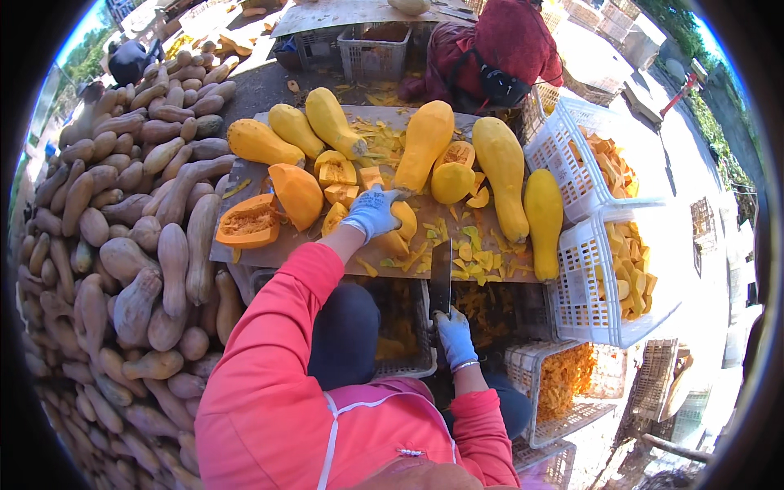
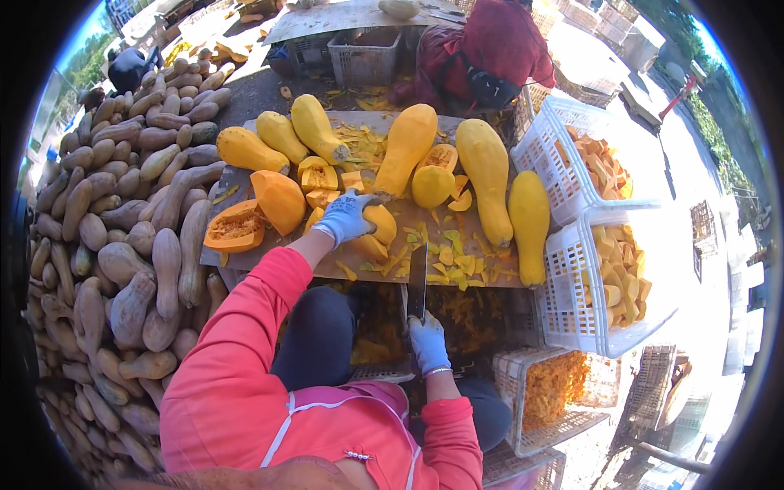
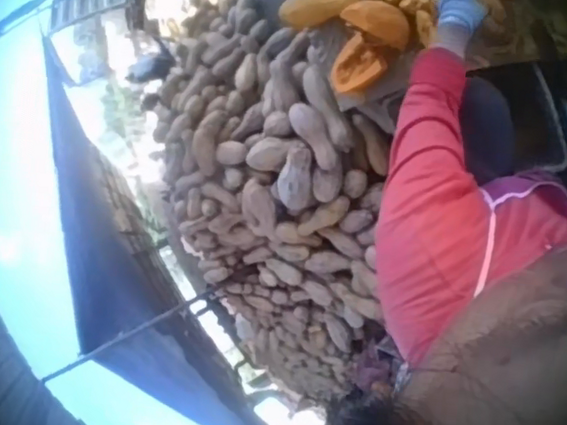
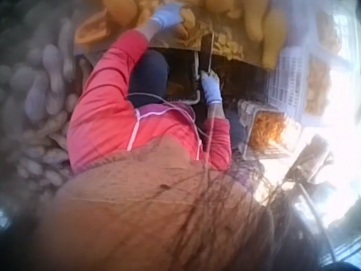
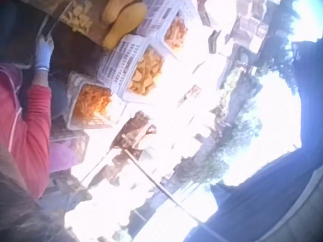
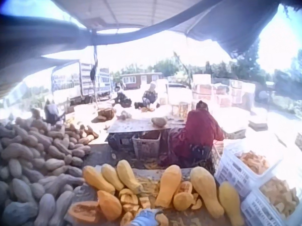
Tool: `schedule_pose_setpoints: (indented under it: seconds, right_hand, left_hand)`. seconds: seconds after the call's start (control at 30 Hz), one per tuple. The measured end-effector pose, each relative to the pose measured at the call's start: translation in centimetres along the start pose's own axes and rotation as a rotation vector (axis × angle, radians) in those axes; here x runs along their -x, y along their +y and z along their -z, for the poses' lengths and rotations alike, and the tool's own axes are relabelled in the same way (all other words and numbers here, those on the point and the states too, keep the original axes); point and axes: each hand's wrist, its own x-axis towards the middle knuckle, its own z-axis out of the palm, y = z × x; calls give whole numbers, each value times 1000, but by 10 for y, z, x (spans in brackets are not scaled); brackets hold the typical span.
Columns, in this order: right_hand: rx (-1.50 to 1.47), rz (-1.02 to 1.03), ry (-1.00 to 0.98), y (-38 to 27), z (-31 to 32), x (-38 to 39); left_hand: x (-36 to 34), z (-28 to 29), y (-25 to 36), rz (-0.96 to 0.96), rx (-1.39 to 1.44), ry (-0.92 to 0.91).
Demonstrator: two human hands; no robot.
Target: The person peels and cuts yellow squash on a wooden board, removing the skin and slicing the flesh into chunks. The cut pieces are placed into white plastic crates, and peels are discarded into a bin below.
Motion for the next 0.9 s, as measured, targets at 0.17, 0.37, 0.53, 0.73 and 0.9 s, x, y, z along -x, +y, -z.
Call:
schedule_pose_setpoints:
  seconds: [0.17,0.37,0.53,0.73,0.9]
  right_hand:
    - [-313,-154,3,-37,-36,-34]
    - [-349,-190,-226,-59,-79,-56]
    - [311,435,-218,-41,-116,-97]
    - [352,564,-163,-77,-136,-114]
    - [508,575,-64,-84,-114,-116]
  left_hand:
    - [-7,7,-37,-12,155,-4]
    - [-36,19,-70,178,521,-49]
    - [-65,47,-96,208,472,-38]
    - [-94,61,-159,234,541,84]
    - [-89,38,-157,241,187,143]
